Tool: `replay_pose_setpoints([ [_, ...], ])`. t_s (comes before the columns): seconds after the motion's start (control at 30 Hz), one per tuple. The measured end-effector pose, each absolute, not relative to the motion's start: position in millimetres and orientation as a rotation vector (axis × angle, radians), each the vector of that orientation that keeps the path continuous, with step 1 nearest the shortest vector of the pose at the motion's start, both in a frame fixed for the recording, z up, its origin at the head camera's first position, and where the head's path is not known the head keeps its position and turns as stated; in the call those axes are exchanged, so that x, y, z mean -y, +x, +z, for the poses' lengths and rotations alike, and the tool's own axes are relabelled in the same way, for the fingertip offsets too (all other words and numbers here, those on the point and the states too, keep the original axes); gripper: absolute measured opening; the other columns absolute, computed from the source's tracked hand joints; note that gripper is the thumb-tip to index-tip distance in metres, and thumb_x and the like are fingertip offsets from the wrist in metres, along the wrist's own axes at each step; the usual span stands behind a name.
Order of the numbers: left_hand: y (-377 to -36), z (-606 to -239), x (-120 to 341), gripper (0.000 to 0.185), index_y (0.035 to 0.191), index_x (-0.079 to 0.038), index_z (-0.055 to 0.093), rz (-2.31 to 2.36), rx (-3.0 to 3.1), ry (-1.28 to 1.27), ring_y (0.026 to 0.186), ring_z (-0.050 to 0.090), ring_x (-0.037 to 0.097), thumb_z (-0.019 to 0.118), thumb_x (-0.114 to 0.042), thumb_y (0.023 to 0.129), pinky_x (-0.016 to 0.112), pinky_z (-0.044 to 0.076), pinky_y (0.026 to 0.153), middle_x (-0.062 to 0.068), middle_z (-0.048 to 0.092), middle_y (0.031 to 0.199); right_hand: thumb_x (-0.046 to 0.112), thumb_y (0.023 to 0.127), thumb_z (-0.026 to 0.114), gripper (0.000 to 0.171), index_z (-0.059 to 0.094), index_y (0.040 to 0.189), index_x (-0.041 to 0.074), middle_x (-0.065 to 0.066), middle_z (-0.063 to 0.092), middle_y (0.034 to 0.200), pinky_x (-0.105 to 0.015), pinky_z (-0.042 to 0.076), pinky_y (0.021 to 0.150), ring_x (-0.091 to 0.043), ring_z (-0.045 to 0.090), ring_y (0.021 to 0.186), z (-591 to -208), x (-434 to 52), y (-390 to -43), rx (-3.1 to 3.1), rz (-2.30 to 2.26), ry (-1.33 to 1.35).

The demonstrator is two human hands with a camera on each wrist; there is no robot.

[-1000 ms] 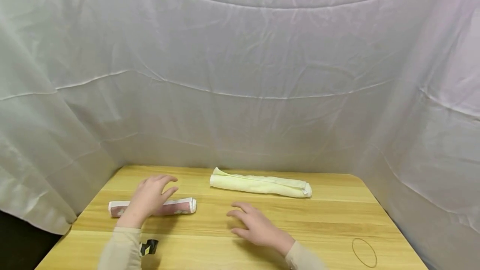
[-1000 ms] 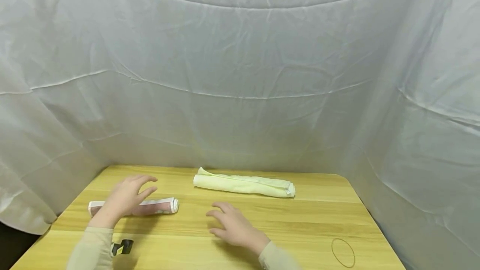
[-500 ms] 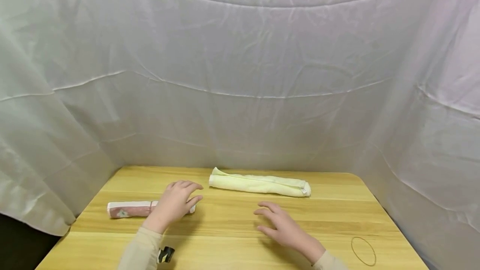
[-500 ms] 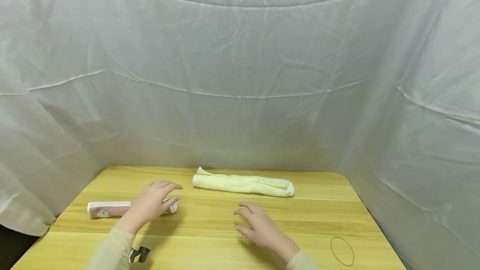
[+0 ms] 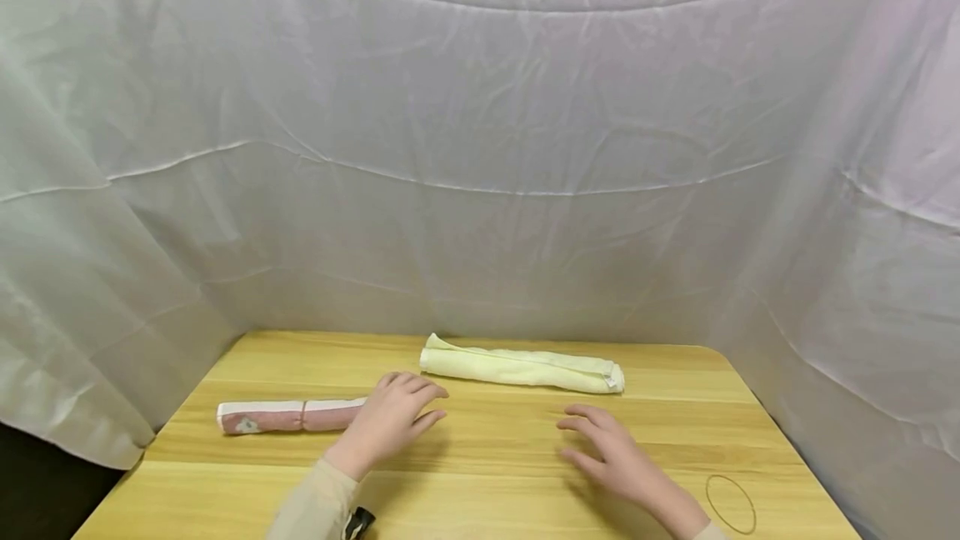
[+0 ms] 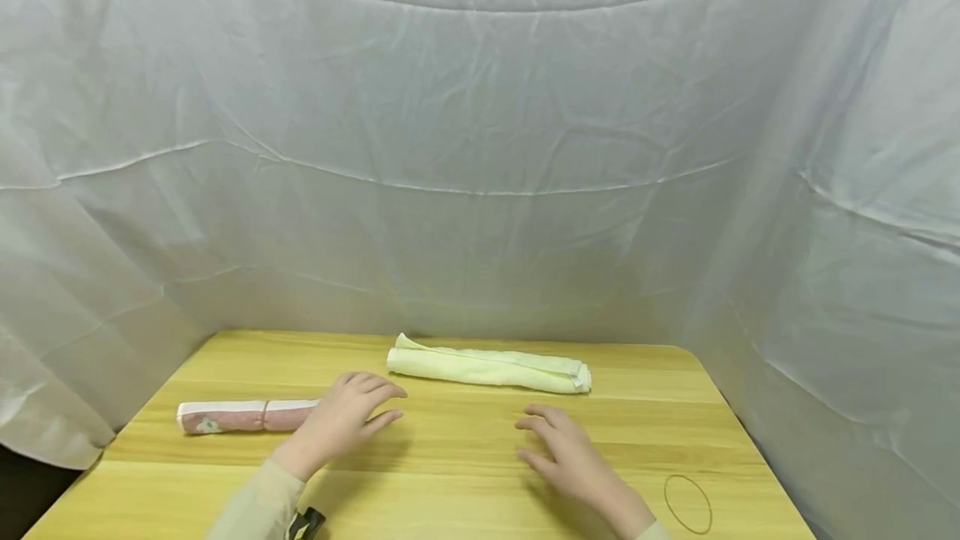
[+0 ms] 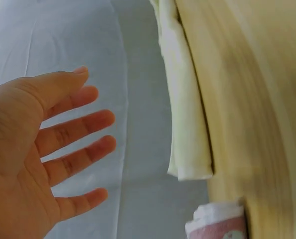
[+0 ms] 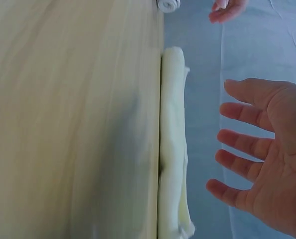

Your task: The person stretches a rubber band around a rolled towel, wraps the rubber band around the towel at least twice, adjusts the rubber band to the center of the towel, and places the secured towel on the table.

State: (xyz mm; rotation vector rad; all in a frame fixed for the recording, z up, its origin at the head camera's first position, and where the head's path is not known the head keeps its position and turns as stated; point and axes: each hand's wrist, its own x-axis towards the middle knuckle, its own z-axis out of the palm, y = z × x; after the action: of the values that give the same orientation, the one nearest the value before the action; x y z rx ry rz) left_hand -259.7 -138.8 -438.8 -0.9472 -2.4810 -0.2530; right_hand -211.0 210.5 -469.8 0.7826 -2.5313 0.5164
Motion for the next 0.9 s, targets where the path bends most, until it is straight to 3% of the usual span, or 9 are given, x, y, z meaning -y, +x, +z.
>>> replay_pose_setpoints([
  [0.27, -259, -445, 119, 0.020, 0.107, -0.025, 0.070, -0.286, 2.403, -1.072, 0.103, 0.064, 0.014, 0.067, -0.035, 0.090, 0.048, 0.049, 0.098, -0.009, 0.072, 0.105, 0.019, 0.082, 0.077, 0.033, 0.067, 0.113, 0.022, 0.001, 0.063, 0.124, -0.049, 0.052, 0.089, -0.025, 0.060, 0.113, -469, -240, -196, 2.567, 0.599, 0.634],
  [0.63, -267, -450, 90, 0.021, 0.109, -0.026, 0.069, -0.276, 2.326, -1.171, 0.106, 0.063, 0.011, 0.065, -0.036, 0.092, 0.040, 0.048, 0.099, -0.012, 0.071, 0.108, 0.017, 0.083, 0.076, 0.027, 0.069, 0.109, 0.018, -0.002, 0.065, 0.121, -0.049, 0.051, 0.089, -0.028, 0.060, 0.110, -473, -283, -186, 2.585, 0.573, 0.454],
  [0.77, -271, -449, 79, 0.023, 0.112, -0.026, 0.069, -0.280, 2.336, -1.201, 0.109, 0.062, 0.011, 0.061, -0.038, 0.094, 0.038, 0.047, 0.100, -0.012, 0.070, 0.110, 0.018, 0.084, 0.075, 0.025, 0.070, 0.108, 0.017, -0.003, 0.065, 0.120, -0.028, 0.049, 0.092, -0.020, 0.058, 0.110, -476, -301, -182, 2.583, 0.596, 0.400],
  [0.9, -274, -448, 68, 0.023, 0.113, -0.026, 0.068, -0.288, 2.321, -1.211, 0.109, 0.062, 0.010, 0.061, -0.038, 0.094, 0.036, 0.047, 0.100, -0.012, 0.070, 0.111, 0.019, 0.085, 0.074, 0.023, 0.070, 0.108, 0.016, -0.005, 0.065, 0.119, -0.005, 0.034, 0.090, -0.001, 0.052, 0.110, -481, -321, -179, 2.590, 0.656, 0.346],
])
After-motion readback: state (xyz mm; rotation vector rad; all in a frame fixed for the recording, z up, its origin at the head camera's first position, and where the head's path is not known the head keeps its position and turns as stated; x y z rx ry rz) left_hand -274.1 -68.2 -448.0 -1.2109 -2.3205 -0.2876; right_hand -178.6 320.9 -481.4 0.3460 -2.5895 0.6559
